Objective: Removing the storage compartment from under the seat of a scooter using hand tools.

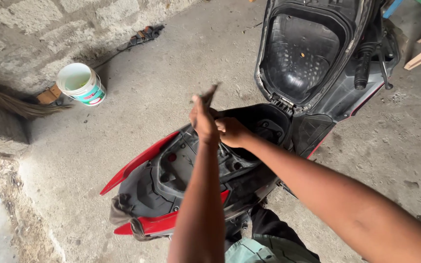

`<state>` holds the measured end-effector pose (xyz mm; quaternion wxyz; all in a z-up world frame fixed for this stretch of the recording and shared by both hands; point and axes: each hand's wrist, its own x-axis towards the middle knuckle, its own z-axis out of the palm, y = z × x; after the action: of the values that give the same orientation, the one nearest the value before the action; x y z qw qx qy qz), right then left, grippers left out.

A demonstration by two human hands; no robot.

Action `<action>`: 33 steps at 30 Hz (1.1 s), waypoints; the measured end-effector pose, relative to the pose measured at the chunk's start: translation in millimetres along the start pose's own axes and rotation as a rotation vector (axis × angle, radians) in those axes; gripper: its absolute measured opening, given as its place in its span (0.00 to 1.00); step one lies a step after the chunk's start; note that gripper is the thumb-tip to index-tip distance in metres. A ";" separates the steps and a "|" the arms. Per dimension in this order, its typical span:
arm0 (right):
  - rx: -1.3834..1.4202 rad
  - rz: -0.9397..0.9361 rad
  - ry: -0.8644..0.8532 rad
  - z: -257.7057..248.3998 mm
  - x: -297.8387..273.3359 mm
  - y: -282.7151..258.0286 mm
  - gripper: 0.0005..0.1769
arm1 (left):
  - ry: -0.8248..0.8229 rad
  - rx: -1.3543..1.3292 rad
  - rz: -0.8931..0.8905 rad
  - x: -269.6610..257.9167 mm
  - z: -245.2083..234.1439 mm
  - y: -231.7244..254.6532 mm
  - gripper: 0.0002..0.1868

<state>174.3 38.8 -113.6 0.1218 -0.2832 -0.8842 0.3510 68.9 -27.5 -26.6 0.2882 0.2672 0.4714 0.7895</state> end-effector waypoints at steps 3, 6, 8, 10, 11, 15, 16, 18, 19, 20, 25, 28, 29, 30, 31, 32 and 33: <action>0.091 0.064 -0.049 -8.6 -6.4 27.0 0.14 | -0.220 -0.110 -0.396 27.6 -42.6 -28.3 0.33; -0.134 0.095 -0.076 -29.1 -13.3 44.8 0.10 | -0.149 -0.226 -0.489 30.4 -36.9 2.4 0.29; -0.112 0.146 0.120 -49.6 -4.6 33.3 0.07 | -0.122 -0.140 -0.471 23.9 -23.9 11.9 0.28; -0.087 0.202 0.317 -74.2 1.7 0.5 0.06 | -0.097 -0.052 -0.457 21.4 -18.7 16.4 0.27; -0.059 0.158 0.446 -90.6 3.4 -25.9 0.09 | -0.128 -0.038 -0.456 22.2 -18.4 16.0 0.27; 0.012 -0.077 0.466 -121.5 15.9 -78.8 0.18 | -0.274 -0.134 -0.476 34.0 -31.3 13.3 0.25; 0.010 -0.080 0.464 -126.1 16.7 -84.8 0.18 | -0.272 -0.136 -0.474 35.0 -27.7 4.1 0.25; -0.246 -0.546 0.224 -129.6 18.3 -98.6 0.21 | -0.150 -0.262 -0.463 35.9 -26.3 -12.4 0.20; -0.244 -0.545 0.224 -127.1 18.6 -106.2 0.21 | -0.149 -0.260 -0.465 31.2 -22.0 -7.3 0.20; -0.360 -0.586 0.248 -124.7 19.0 -113.3 0.22 | -0.071 -0.277 -0.411 26.7 -17.4 -2.6 0.19; -0.347 -0.598 0.241 -124.2 29.3 -129.6 0.26 | -0.018 -0.318 -0.230 41.7 -19.8 -14.3 0.22; -0.303 -0.531 0.233 -126.3 34.5 -139.8 0.28 | -0.048 -0.283 -0.233 51.3 -22.8 -1.2 0.20; -0.300 -0.527 0.230 -123.8 36.7 -138.3 0.28 | -0.052 -0.267 -0.241 53.3 -25.6 -2.6 0.20; -0.297 -0.524 0.227 -121.0 39.1 -136.8 0.28 | -0.056 -0.250 -0.248 55.4 -28.7 -4.3 0.19; -0.296 -0.523 0.227 -119.1 39.3 -136.9 0.28 | -0.056 -0.249 -0.249 56.1 -30.9 -5.7 0.19; -0.289 -0.526 0.241 -117.0 39.8 -137.0 0.27 | -0.060 -0.246 -0.249 57.0 -33.3 -7.3 0.20; -0.284 -0.529 0.253 -115.5 39.8 -136.7 0.27 | -0.063 -0.244 -0.250 57.2 -35.1 -9.5 0.20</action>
<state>133.2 44.7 64.9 0.2770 -0.0991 -0.9451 0.1424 7.0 -4.0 -41.0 0.4291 0.1940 0.3926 0.7900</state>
